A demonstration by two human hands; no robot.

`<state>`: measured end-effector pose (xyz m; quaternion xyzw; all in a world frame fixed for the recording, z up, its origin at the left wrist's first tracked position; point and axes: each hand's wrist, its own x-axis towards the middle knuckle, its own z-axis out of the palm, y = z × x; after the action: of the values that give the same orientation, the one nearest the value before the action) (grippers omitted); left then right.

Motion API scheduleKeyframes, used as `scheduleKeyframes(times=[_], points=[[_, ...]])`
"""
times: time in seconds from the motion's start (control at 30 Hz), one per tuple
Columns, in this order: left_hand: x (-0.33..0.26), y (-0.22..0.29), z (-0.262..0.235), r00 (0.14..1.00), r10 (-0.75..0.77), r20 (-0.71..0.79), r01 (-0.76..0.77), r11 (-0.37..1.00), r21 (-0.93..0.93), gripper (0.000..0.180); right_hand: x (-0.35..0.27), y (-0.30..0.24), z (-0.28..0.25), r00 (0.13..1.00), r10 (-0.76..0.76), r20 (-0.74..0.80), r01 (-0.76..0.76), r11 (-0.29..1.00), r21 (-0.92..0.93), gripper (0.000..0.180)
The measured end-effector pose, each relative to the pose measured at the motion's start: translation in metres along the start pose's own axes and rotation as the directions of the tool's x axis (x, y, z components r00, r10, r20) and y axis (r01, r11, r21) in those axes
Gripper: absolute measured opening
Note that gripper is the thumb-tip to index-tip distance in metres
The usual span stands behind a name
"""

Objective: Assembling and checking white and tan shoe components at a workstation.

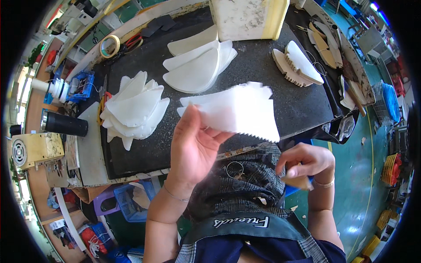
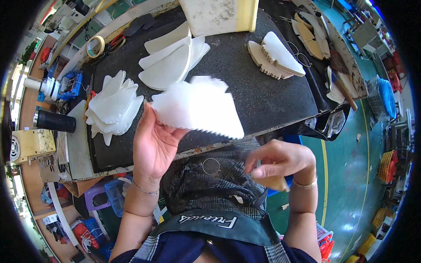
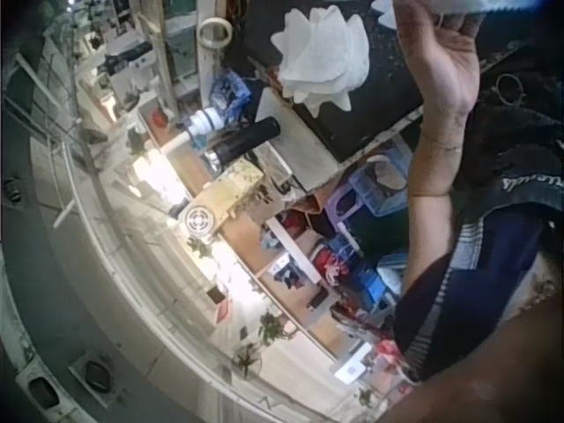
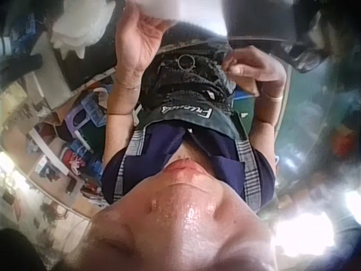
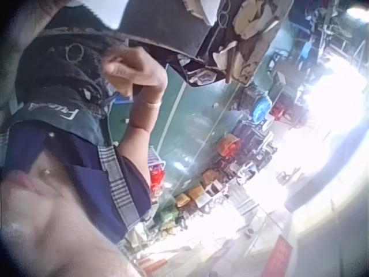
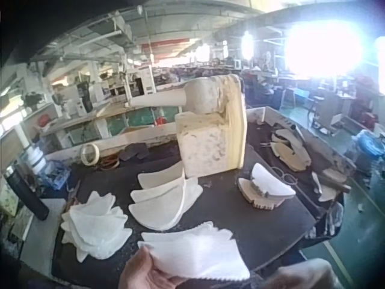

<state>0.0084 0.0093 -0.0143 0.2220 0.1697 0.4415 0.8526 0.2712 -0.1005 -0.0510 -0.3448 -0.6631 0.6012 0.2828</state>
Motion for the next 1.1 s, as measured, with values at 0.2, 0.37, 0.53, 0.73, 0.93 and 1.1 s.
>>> scheduleKeyframes(times=[0.2,0.37,0.53,0.73,0.93,1.1], points=[[-0.026,0.001,0.006,0.624,-0.294,0.724,-0.638,0.343,0.690,0.021,0.022,-0.005,0.032,0.862,0.207,-0.463,0.126,0.797,0.591,0.058],[-0.019,0.046,-0.020,0.772,-0.254,0.583,-0.510,0.300,0.806,0.015,0.060,-0.026,0.031,0.710,0.196,-0.676,0.086,0.929,0.360,0.029],[0.020,0.073,-0.040,0.988,0.049,0.143,-0.151,0.304,0.941,0.014,0.130,-0.028,0.020,0.597,0.042,-0.801,-0.015,0.999,0.041,0.027],[0.046,0.078,-0.070,0.996,0.030,0.081,-0.083,0.081,0.993,0.011,0.155,-0.007,0.023,0.602,0.017,-0.798,-0.241,0.957,-0.162,0.024],[0.048,0.071,-0.072,0.974,0.038,0.225,-0.220,-0.106,0.970,0.005,0.155,-0.004,0.030,0.660,-0.158,-0.734,-0.409,0.744,-0.528,0.026],[0.032,0.068,-0.052,0.865,0.068,0.498,-0.313,-0.703,0.639,0.020,0.144,-0.013,0.020,0.528,-0.342,-0.778,-0.590,0.511,-0.625,0.028]])
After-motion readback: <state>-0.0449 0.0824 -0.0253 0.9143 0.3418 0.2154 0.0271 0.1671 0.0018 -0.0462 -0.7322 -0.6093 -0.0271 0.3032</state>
